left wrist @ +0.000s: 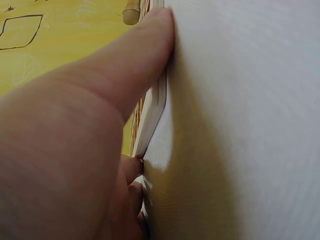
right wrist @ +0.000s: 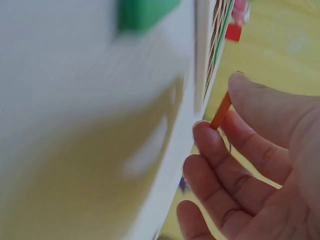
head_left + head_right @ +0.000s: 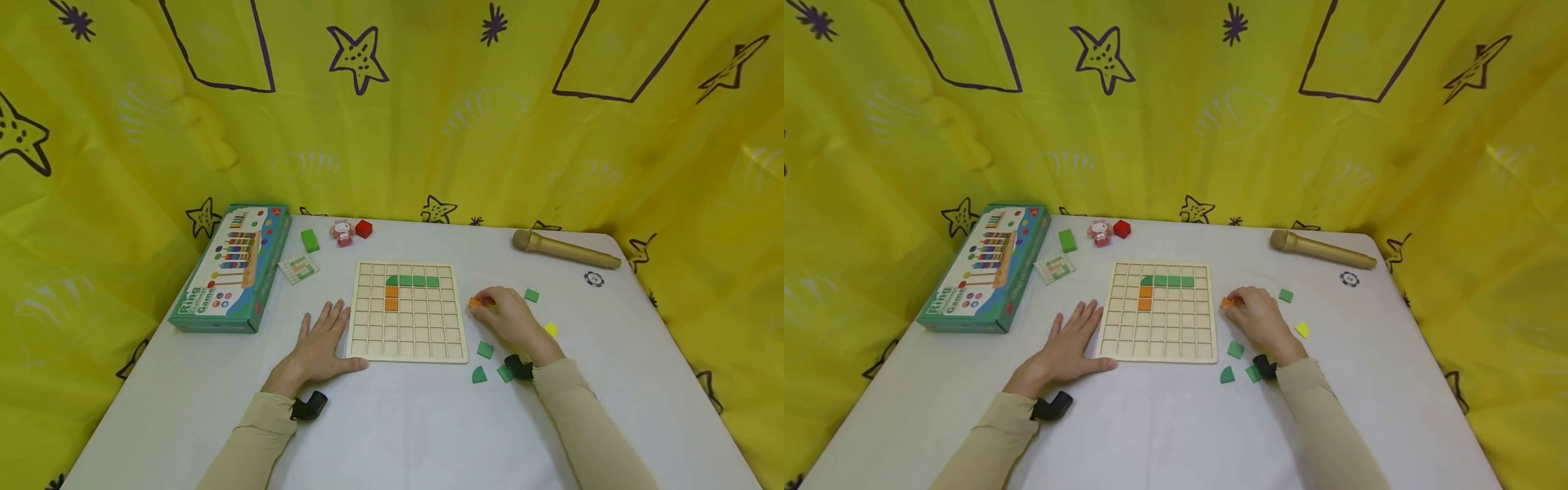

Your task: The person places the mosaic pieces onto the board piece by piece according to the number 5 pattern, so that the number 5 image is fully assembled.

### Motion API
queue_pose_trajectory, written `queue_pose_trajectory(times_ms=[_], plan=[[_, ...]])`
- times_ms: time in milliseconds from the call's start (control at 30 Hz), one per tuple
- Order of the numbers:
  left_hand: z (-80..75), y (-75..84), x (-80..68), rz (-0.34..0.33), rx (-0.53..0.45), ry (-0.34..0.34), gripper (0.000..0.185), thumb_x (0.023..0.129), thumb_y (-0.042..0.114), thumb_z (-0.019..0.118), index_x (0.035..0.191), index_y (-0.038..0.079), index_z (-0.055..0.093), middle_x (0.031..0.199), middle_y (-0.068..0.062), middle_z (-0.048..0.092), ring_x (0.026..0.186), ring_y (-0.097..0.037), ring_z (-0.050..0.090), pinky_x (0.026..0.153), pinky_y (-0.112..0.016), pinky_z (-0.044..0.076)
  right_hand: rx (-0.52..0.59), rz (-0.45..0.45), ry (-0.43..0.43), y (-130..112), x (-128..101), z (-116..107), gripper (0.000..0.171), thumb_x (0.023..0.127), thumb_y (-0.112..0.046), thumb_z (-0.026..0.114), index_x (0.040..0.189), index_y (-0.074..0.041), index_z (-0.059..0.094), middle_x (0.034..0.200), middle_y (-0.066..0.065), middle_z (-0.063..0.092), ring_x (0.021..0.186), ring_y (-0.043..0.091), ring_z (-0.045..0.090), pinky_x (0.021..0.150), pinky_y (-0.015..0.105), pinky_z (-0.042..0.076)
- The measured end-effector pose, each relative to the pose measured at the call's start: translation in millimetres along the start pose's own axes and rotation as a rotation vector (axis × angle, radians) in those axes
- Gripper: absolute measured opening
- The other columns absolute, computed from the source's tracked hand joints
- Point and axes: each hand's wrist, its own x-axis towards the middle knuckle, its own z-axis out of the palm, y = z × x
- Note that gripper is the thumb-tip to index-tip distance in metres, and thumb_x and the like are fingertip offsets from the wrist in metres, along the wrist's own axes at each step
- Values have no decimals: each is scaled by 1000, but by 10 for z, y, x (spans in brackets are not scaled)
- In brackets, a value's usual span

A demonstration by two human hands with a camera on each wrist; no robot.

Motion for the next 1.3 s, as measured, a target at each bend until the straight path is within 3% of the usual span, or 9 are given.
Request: queue_pose_trajectory(times_ms=[467, 700, 800, 1033, 1300], plan=[[-11, -2, 31, 3, 9, -11, 113, 78, 71, 64, 156, 3, 17, 162, -12, 5, 147, -30, -5, 111, -57, -10, 32, -146, -23, -417, 274, 296, 30, 95, -18, 67, 117, 2, 68, 113, 14, 66, 105, 32, 54, 94, 47, 42], [-28, -11, 34, 1, 4, -13, 114, 78, 71, 64, 156, 3, 16, 162, -12, 4, 147, -30, -5, 111, -57, -9, 38, -107, -48, -600, 379, 384, 21, 91, -21, 73, 104, -5, 71, 101, 4, 66, 103, 26, 54, 94, 43, 42], [-32, -17, 28, -3, 2, -6, 114, 78, 71, 65, 156, 3, 17, 162, -12, 5, 147, -30, -4, 111, -57, -9, 3, -98, -80, -703, 458, 424, 16, 90, -23, 73, 95, -8, 71, 94, 1, 65, 96, 23, 54, 89, 41, 45], [-31, -7, 4, 5, -14, 0, 113, 78, 70, 65, 155, 3, 18, 162, -13, 7, 147, -31, -3, 111, -58, -8, -130, -187, -123, -868, 591, 540, 12, 87, -23, 76, 88, -12, 72, 85, -4, 65, 84, 18, 54, 79, 35, 47], [-25, -4, -6, 5, -21, 0, 113, 78, 71, 64, 156, 3, 18, 162, -12, 7, 147, -31, -3, 111, -58, -8, -252, -251, -91, -919, 622, 621, 10, 85, -22, 79, 86, -13, 74, 84, -5, 67, 81, 17, 51, 74, 35, 44]])
